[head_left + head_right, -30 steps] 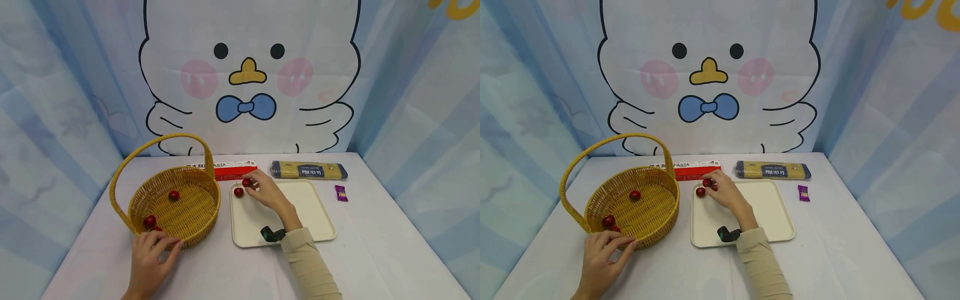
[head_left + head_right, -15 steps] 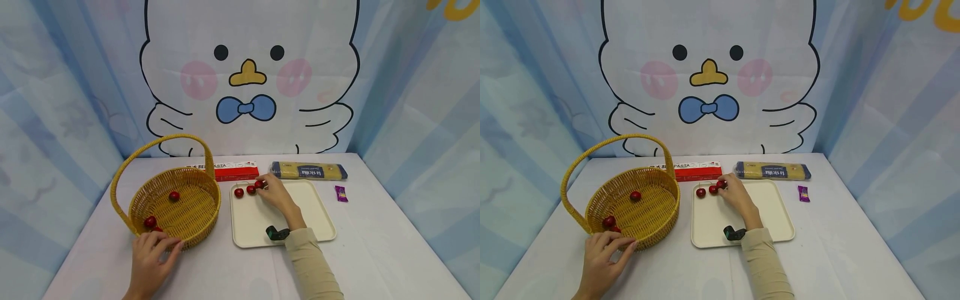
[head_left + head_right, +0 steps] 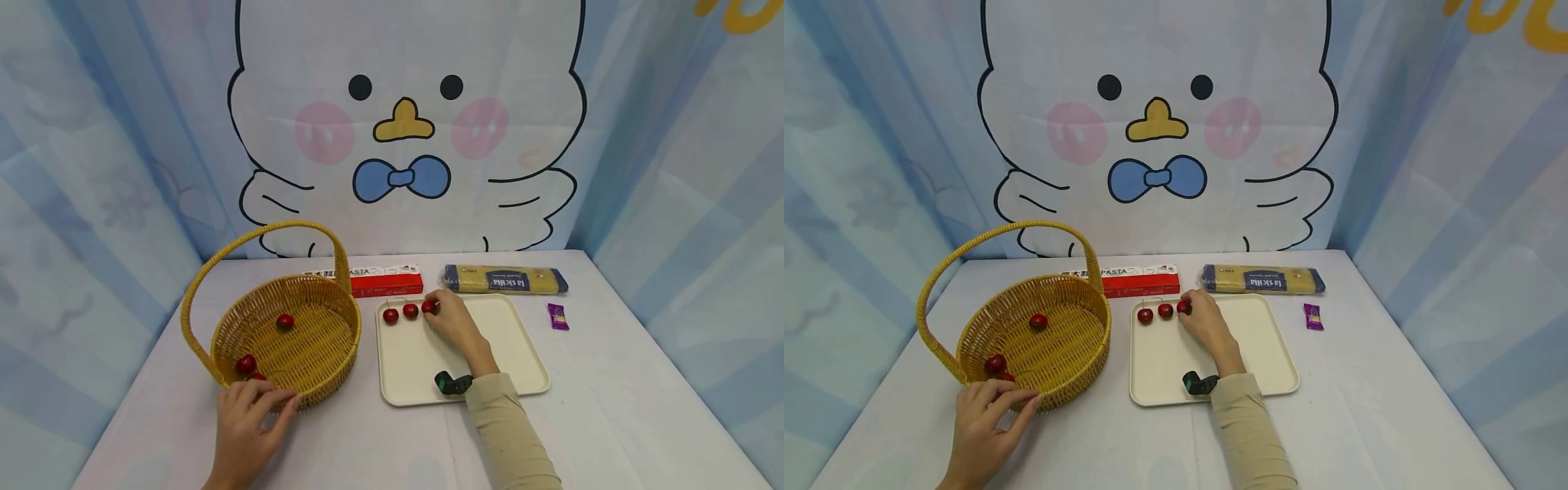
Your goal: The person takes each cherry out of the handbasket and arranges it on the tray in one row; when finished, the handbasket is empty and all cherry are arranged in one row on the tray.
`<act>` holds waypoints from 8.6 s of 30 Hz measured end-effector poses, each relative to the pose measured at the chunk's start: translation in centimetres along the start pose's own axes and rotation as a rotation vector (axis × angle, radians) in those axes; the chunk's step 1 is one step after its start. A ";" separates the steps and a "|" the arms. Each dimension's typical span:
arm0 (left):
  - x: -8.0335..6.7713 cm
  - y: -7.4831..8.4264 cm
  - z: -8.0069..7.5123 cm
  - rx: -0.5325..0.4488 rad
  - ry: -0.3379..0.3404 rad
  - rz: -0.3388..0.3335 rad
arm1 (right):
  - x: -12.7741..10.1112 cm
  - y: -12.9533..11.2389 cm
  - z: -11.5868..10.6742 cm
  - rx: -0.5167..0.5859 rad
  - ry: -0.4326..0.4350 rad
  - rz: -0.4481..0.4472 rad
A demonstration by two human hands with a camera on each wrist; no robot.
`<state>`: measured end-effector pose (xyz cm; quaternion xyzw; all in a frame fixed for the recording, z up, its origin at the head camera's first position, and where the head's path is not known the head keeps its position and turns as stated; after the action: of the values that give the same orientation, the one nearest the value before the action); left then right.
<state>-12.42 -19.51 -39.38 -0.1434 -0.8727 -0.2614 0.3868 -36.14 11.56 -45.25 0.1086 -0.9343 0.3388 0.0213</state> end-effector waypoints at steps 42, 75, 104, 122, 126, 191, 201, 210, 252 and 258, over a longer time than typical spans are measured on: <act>0.0 0.5 -0.4 -0.023 0.054 0.054 | -0.3 -10.8 -2.1 -0.003 -0.063 -0.226; -0.3 -0.5 -1.4 0.049 -0.052 -0.001 | -2.5 -24.7 11.7 -0.133 -0.429 -0.540; -1.2 -1.4 -1.9 0.019 0.014 -0.082 | -7.4 -27.0 20.4 -0.298 -0.720 -0.660; -1.4 -1.5 -1.8 0.051 0.025 -0.087 | -6.9 -26.3 16.8 -0.365 -0.596 -0.668; -1.4 -1.5 -1.8 0.043 0.029 -0.082 | -6.7 -25.9 15.7 -0.366 -0.549 -0.693; -1.4 -1.7 -1.5 0.059 -0.019 -0.178 | -1.7 -8.2 -0.7 0.042 -0.163 -0.277; -1.4 -1.6 -1.5 0.059 -0.005 -0.160 | -0.7 -4.0 -1.2 0.025 -0.132 -0.180; -1.6 -1.9 -1.3 0.074 -0.026 -0.192 | -0.4 -0.8 -2.5 0.036 -0.093 -0.082; -1.4 -1.7 -1.4 0.052 -0.011 -0.189 | 0.0 2.3 -2.6 -0.045 -0.066 0.046; -1.4 -1.6 -1.6 0.046 -0.006 -0.178 | 0.0 1.0 -2.9 -0.041 -0.067 0.054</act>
<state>-11.30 -21.83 -40.07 -0.0573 -0.8889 -0.2743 0.3623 -36.41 14.18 -43.65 0.0941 -0.9438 0.3164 -0.0170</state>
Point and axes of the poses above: each hand's wrist, its own x-axis towards the middle knuckle, its own z-axis out of the palm, y = z × x, the point moved 10 cm from there along x, towards the middle knuckle
